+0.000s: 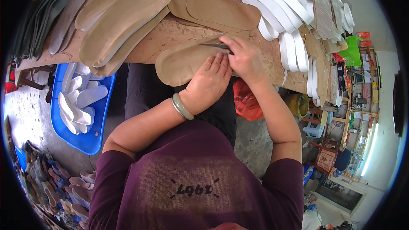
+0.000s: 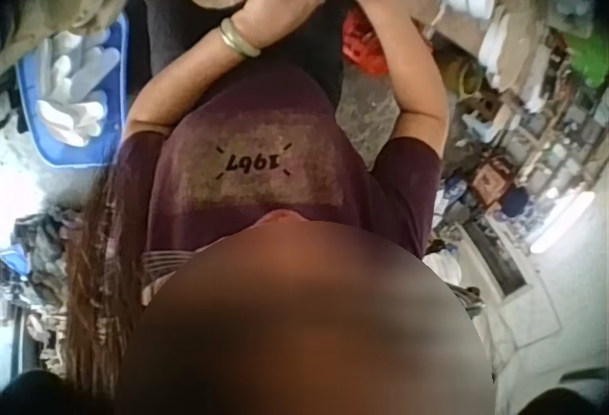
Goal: Cutting and trimming excess material from shoe insoles using scissors.
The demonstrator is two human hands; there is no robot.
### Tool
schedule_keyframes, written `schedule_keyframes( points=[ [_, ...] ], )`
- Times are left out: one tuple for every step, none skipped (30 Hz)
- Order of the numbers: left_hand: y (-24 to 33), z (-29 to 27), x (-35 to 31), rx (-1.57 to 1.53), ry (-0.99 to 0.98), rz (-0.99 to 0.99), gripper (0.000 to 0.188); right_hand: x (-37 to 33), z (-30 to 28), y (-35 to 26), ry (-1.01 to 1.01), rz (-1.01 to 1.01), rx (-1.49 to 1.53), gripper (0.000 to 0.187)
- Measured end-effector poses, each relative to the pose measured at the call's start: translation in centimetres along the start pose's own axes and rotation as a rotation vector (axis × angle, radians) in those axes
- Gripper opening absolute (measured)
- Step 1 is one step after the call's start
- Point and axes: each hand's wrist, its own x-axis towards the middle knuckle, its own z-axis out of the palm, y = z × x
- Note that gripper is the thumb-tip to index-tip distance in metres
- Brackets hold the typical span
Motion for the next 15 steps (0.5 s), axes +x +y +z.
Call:
schedule_keyframes(
  points=[
    [-0.1,0.0,0.0,-0.005,0.0,0.002,0.06,-0.1,0.4,0.5,-0.003,0.004,-0.002,0.033],
    [-0.1,0.0,0.0,-0.013,0.008,0.005,0.059,-0.3,0.8,1.1,0.097,0.075,0.071,0.029],
    [-0.1,0.0,0.0,-0.021,0.017,0.009,0.059,-0.3,1.0,1.7,0.199,0.147,0.144,0.026],
    [-0.1,0.0,0.0,-0.024,0.019,0.011,0.059,0.0,1.0,2.5,0.198,0.148,0.14,0.026],
    [0.0,0.1,-0.1,-0.03,0.012,0.009,0.058,0.4,1.1,3.3,0.31,0.534,0.451,0.024],
    [-0.2,0.1,0.0,-0.033,0.007,0.002,0.058,0.7,1.0,4.1,0.414,0.916,0.764,0.022],
    [-0.2,0.0,-0.1,-0.033,0.012,-0.001,0.058,0.5,0.8,4.9,0.513,0.953,0.936,0.024],
    [-0.3,-0.1,-0.3,-0.07,0.006,0.012,0.057,-0.4,0.8,5.3,0.594,0.87,1.119,0.027],
    [-0.3,-0.2,-0.5,-0.104,-0.006,0.015,0.056,-0.2,0.4,4.7,0.528,0.808,1.106,0.026],
    [-0.2,-0.3,-0.7,-0.109,-0.011,0.008,0.056,-0.2,-0.5,3.7,0.463,0.753,1.089,0.026],
    [-0.2,-0.4,-0.7,-0.094,-0.009,0.002,0.056,-0.5,-1.0,3.0,0.453,0.759,1.091,0.026],
    [-0.3,-0.4,-0.5,-0.077,-0.002,0.005,0.056,-0.7,-1.4,2.5,0.182,0.564,0.868,0.026],
    [-0.3,-0.5,-0.4,-0.079,-0.005,0.007,0.056,-0.7,-1.6,2.3,-0.078,0.366,0.637,0.026],
    [-0.3,-0.6,-0.4,-0.071,-0.012,0.0,0.056,-0.4,-1.2,2.4,-0.077,0.368,0.639,0.026],
    [-0.1,-0.7,-0.3,-0.063,-0.019,-0.006,0.057,0.0,-0.9,2.5,-0.02,0.188,0.529,0.022]
  ],
)
